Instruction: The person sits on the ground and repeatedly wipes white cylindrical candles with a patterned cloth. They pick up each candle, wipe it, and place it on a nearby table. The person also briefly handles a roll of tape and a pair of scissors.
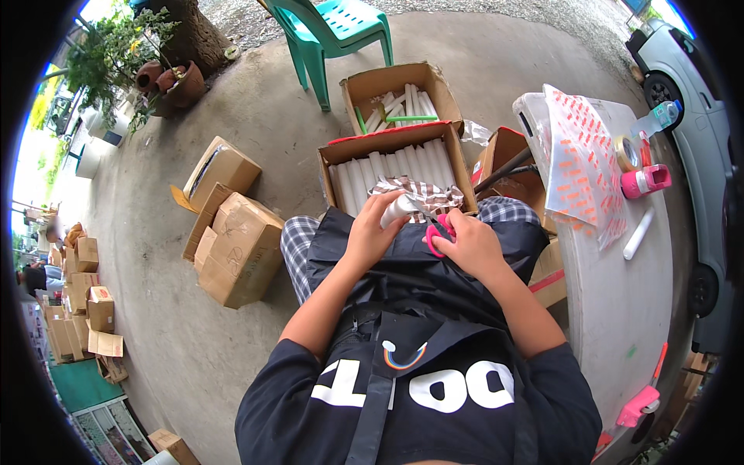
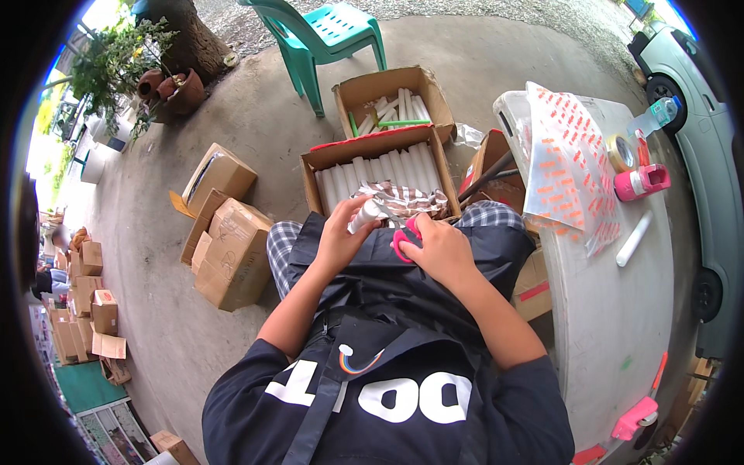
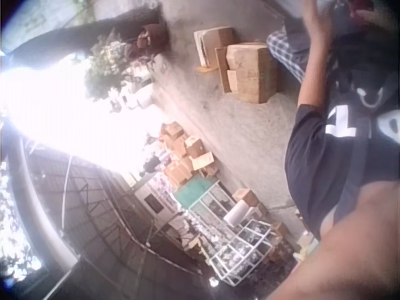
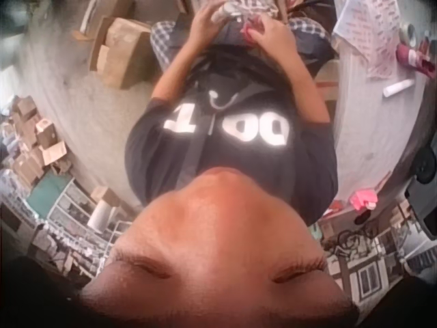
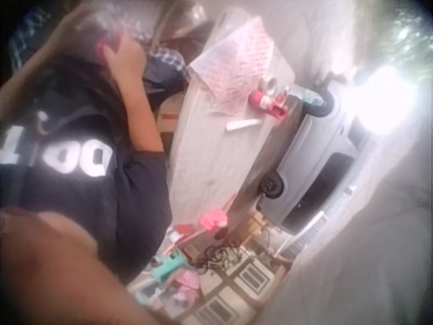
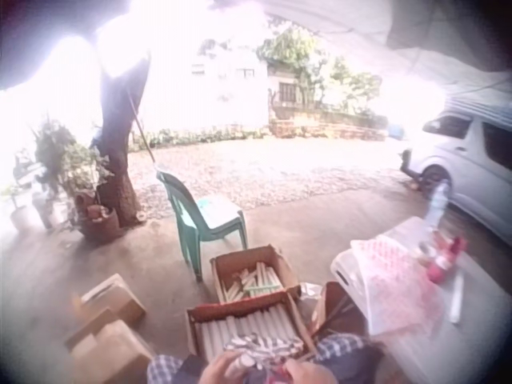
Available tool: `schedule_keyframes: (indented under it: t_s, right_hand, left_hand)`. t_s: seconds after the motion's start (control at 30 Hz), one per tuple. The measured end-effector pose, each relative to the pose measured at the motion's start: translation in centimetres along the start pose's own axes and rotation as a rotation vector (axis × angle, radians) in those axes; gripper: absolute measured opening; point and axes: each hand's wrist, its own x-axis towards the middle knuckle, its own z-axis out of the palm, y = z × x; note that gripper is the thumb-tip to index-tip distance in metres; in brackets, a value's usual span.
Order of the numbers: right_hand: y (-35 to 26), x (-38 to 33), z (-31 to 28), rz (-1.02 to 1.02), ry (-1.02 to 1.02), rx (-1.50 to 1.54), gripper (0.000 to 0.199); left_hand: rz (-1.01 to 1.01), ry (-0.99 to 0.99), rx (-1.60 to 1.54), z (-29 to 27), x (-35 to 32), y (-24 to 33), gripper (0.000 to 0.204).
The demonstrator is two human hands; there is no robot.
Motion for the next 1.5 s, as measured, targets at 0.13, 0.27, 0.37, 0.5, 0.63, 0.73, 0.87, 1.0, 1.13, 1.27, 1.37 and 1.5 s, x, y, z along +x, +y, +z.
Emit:
schedule_keyframes:
  t_s: [0.13, 0.27, 0.37, 0.5, 0.63, 0.73, 0.87, 1.0, 1.13, 1.27, 1.37, 1.5]
  right_hand:
    - [0.6, 0.0, 0.9, -0.024, 0.05, -0.028, 0.037]
    - [0.1, 0.5, 1.9, -0.13, 0.055, -0.13, 0.037]
    - [-0.2, 0.9, 3.3, -0.182, 0.091, -0.15, 0.037]
    - [-0.2, 1.5, 3.7, -0.238, 0.17, -0.148, 0.036]
    - [-0.1, 1.7, 3.8, -0.263, 0.178, -0.174, 0.035]
    - [-0.1, 1.8, 3.7, -0.293, 0.173, -0.191, 0.033]
    - [-0.4, 2.0, 3.5, -0.301, 0.183, -0.192, 0.036]
    - [-1.2, 2.5, 3.1, -0.29, 0.157, -0.228, 0.04]
    - [-0.8, 2.8, 3.3, -0.302, 0.139, -0.233, 0.041]
    - [-0.6, 2.8, 3.2, -0.311, 0.129, -0.224, 0.04]
    - [-0.4, 2.9, 3.3, -0.309, 0.135, -0.221, 0.039]
    - [-0.5, 3.0, 3.2, -0.299, 0.139, -0.258, 0.041]
  left_hand:
    - [-0.032, -0.082, -0.04, -0.3, 0.9, 1.1, 0.037]
    - [-0.003, -0.222, 0.052, -1.9, 3.3, 1.0, 0.021]
    - [-0.019, -0.387, 0.127, -3.0, 4.0, -0.1, 0.017]
    - [-0.138, -0.437, 0.156, -4.0, 4.4, -0.3, 0.017]
    - [-0.089, -0.482, 0.122, -4.9, 5.1, 0.0, 0.015]
    - [-0.008, -0.522, 0.178, -5.2, 5.7, -0.5, 0.012]
    - [0.224, -0.525, 0.362, -5.0, 5.9, -0.3, 0.007]
    - [0.432, -0.577, 0.548, -4.8, 6.0, 0.1, 0.009]
    - [0.456, -0.544, 0.544, -4.9, 6.2, 0.5, 0.01]
    - [0.403, -0.526, 0.492, -4.8, 6.1, 0.1, 0.009]
    - [0.4, -0.521, 0.481, -4.7, 6.2, 0.0, 0.009]
    - [0.426, -0.511, 0.506, -4.6, 6.3, -0.2, 0.008]
